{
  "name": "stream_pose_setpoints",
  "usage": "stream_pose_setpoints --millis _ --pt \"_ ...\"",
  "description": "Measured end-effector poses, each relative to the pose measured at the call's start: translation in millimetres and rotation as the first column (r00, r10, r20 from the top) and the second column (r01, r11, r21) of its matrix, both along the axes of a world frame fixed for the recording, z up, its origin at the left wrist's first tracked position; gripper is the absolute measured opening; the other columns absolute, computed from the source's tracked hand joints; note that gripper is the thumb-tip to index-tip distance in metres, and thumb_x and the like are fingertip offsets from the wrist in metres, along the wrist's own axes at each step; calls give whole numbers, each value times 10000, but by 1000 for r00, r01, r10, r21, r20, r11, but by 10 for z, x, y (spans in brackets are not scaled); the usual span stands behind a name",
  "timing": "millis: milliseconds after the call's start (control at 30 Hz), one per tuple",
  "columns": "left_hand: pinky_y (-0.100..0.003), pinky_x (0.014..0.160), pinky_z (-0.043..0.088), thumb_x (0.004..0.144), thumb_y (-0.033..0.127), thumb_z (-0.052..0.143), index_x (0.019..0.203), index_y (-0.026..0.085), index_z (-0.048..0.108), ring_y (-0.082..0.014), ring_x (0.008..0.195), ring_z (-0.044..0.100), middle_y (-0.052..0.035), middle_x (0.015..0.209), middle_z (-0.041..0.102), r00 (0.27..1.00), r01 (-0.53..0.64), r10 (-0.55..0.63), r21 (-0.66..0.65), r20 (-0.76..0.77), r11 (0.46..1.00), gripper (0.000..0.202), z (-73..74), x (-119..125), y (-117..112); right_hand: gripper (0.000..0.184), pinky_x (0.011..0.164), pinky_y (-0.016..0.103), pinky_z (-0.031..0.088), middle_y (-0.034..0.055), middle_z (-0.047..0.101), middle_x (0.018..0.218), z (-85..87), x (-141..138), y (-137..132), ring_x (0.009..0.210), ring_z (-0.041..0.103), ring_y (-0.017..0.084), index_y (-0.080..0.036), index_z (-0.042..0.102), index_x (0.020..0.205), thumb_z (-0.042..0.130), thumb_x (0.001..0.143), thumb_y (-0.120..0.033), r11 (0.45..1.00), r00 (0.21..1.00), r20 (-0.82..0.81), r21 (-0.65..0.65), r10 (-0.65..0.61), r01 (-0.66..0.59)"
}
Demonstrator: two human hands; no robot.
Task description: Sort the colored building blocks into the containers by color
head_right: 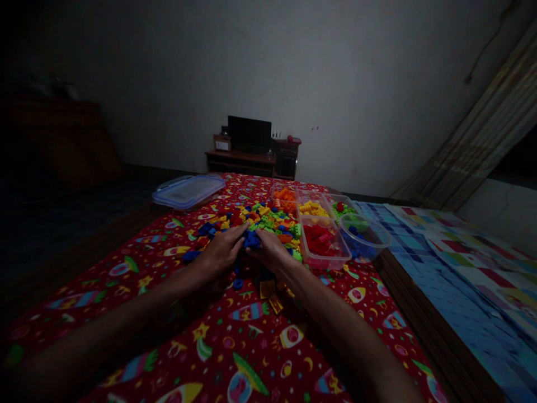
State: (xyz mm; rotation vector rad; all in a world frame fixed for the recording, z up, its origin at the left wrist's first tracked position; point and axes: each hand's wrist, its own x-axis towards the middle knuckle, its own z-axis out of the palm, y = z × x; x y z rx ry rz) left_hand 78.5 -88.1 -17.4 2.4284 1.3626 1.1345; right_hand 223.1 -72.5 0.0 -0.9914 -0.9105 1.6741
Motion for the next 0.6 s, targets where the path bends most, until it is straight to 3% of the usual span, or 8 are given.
stream_pose_setpoints --millis 133,233,333,433,600 --pt "-385 1027 423 898 153 395 1366 192 431 -215 1186 531 -115 1305 554 993 108 -104 67 -53 992 471 -34 -38 -6 175 434 132 446 -35 533 643 23 -45 -44 558 505 63 -184 494 762 593 806 -322 989 994 -106 -146 14 -29" --pt "-393 1054 398 891 130 372 1385 175 403 -221 1245 487 -116 1353 519 991 122 -117 81 -61 989 497 -10 -4 -29 229 378 119 397 -45 530 611 28 -63 -53 482 474 47 -186 503 774 618 805 -381 986 981 -193 -151 36 -66" --pt "-375 995 449 867 101 358 1415 177 355 -219 1194 538 -113 1358 522 998 61 -61 46 -1 997 553 59 59 -59 241 323 101 315 -64 521 586 39 -78 -64 423 438 30 -183 516 782 667 769 -371 988 970 -236 -126 60 -92" --pt "-325 904 509 867 105 345 1429 193 333 -199 1085 615 -92 1295 585 992 -38 43 -45 116 998 569 176 106 -93 212 299 93 256 -52 568 610 69 -70 -78 434 488 39 -176 541 830 654 783 -349 980 946 -297 -110 127 -166" --pt "-352 937 500 854 146 390 1381 188 415 -218 1107 607 -63 1256 618 985 -63 80 -112 156 992 529 301 130 -137 218 302 98 259 -47 581 612 46 -42 -73 454 515 51 -171 564 842 644 784 -365 979 945 -298 -108 135 -174"
